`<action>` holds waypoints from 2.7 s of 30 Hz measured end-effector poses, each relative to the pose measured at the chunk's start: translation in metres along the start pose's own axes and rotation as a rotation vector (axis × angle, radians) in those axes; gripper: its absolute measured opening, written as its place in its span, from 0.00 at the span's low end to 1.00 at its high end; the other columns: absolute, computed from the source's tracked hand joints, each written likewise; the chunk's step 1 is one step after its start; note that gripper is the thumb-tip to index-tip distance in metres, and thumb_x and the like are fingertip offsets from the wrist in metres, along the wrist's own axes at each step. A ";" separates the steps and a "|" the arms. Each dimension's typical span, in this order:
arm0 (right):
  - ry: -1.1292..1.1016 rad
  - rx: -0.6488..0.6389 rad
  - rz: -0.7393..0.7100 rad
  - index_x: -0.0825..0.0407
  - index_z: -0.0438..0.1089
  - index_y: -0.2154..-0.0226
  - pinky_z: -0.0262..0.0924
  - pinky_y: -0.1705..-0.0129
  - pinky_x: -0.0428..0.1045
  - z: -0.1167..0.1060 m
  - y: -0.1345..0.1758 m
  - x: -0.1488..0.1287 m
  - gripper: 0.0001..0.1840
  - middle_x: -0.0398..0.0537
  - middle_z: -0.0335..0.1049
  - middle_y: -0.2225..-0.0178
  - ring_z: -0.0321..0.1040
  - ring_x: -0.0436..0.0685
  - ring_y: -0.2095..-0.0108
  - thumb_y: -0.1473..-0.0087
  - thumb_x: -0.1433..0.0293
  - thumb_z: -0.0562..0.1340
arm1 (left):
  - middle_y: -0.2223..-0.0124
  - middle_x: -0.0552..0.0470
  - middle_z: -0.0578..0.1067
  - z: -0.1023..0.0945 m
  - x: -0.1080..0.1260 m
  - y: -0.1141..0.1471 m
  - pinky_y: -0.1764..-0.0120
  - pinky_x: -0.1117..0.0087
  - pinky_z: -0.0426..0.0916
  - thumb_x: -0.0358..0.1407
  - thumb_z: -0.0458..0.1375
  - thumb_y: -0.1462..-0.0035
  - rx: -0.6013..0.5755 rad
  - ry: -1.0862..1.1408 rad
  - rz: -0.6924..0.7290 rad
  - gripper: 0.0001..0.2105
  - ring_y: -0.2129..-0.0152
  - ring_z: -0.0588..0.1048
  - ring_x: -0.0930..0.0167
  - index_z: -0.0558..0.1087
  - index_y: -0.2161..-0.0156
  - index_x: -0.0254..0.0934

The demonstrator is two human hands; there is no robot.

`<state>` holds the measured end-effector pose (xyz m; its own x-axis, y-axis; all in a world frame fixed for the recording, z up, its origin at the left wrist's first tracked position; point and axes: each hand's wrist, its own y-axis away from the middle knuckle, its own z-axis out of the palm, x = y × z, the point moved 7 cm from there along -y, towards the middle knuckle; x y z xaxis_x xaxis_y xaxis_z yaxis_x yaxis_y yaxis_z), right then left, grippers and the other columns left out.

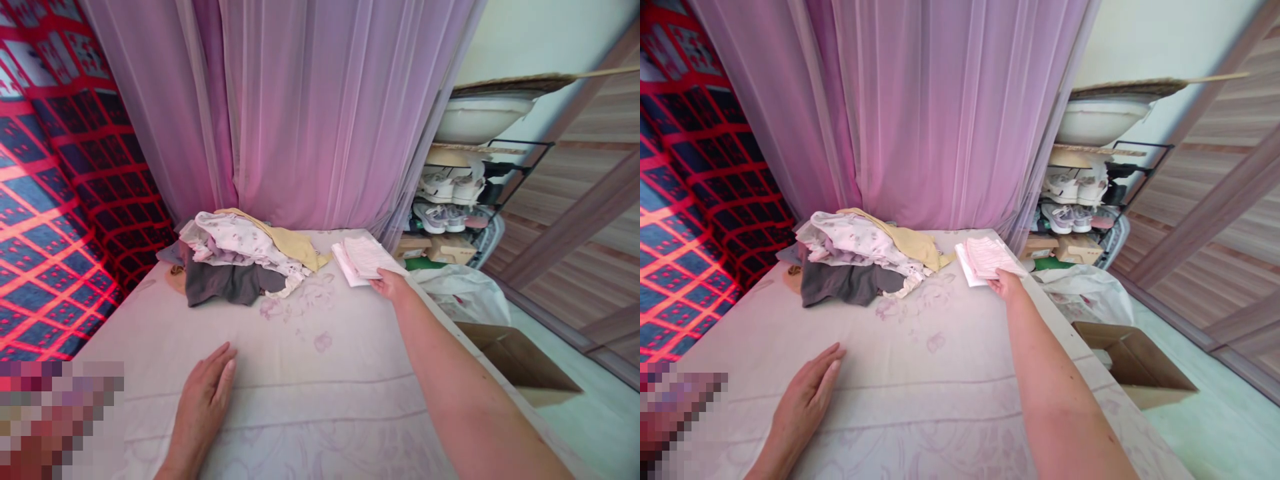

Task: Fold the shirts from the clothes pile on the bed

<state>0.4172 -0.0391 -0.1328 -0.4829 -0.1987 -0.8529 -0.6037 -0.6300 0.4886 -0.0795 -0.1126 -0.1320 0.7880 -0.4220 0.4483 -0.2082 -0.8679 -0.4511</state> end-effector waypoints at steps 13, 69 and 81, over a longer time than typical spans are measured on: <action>0.211 -0.013 -0.057 0.56 0.67 0.68 0.56 0.83 0.39 -0.024 0.028 0.021 0.13 0.53 0.75 0.71 0.70 0.49 0.78 0.40 0.64 0.54 | 0.49 0.46 0.75 -0.001 0.004 0.000 0.51 0.53 0.70 0.49 0.47 0.40 -0.012 -0.055 0.045 0.20 0.55 0.75 0.62 0.76 0.56 0.41; 1.777 0.123 -0.836 0.42 0.54 0.39 0.48 0.45 0.64 0.036 0.030 -0.031 0.34 0.55 0.50 0.37 0.52 0.67 0.42 0.48 0.74 0.55 | 0.53 0.49 0.78 0.001 0.008 -0.001 0.53 0.57 0.71 0.47 0.50 0.43 -0.019 -0.121 0.127 0.17 0.55 0.74 0.62 0.77 0.59 0.43; 1.739 0.167 -0.872 0.45 0.54 0.39 0.47 0.44 0.66 0.034 0.036 -0.026 0.32 0.56 0.48 0.36 0.49 0.66 0.40 0.46 0.75 0.54 | 0.53 0.49 0.77 0.003 0.006 0.001 0.52 0.56 0.71 0.47 0.50 0.43 -0.013 -0.142 0.142 0.16 0.54 0.74 0.61 0.77 0.59 0.44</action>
<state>0.3865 -0.0308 -0.0864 0.9198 -0.3924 -0.0042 -0.3868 -0.9047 -0.1788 -0.0733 -0.1154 -0.1325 0.8238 -0.5000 0.2671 -0.3299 -0.8061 -0.4913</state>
